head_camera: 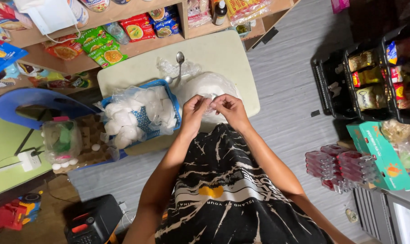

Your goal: Scoop white powder from a large bag into smaller plastic bags using a spoon.

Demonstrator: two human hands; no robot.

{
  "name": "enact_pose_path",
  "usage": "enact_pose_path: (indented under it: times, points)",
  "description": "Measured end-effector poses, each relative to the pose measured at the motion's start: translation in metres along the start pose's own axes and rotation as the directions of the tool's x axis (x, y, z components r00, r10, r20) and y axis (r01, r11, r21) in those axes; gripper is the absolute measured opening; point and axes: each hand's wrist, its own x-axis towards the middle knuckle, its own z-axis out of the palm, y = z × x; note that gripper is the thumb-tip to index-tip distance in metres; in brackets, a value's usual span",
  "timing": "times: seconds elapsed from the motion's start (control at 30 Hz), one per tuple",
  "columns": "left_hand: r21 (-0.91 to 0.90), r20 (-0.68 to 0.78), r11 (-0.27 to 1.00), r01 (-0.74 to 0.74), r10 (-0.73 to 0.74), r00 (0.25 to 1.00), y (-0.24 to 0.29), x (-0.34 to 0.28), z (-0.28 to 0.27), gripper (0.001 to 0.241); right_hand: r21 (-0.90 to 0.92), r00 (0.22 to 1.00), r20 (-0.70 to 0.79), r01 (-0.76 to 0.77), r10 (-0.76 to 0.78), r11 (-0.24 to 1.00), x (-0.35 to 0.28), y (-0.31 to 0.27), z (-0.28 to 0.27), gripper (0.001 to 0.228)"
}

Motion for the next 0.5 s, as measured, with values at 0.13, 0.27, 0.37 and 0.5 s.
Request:
enact_pose_path:
  times: [0.13,0.27,0.37,0.5]
  points:
    - [0.035,0.03,0.999,0.02,-0.021,0.999,0.005,-0.003,-0.011,0.013,-0.005,0.997,-0.067,-0.032,0.032,0.999,-0.002,-0.002,-0.005,0.01]
    - [0.053,0.073,0.989,0.138,-0.141,0.987,0.035,-0.007,0.002,0.013,-0.023,1.0,-0.008,0.005,-0.006,1.0,-0.006,-0.014,0.003,0.015]
    - [0.034,0.062,0.987,0.158,-0.16,0.985,0.033,-0.006,0.003,0.014,-0.081,0.999,0.022,0.033,-0.031,0.996,-0.004,-0.017,0.004,0.015]
    - [0.149,-0.015,0.988,-0.051,0.054,0.998,0.013,-0.003,-0.008,0.009,-0.121,0.999,-0.035,-0.026,0.022,0.992,-0.003,-0.004,-0.003,0.006]
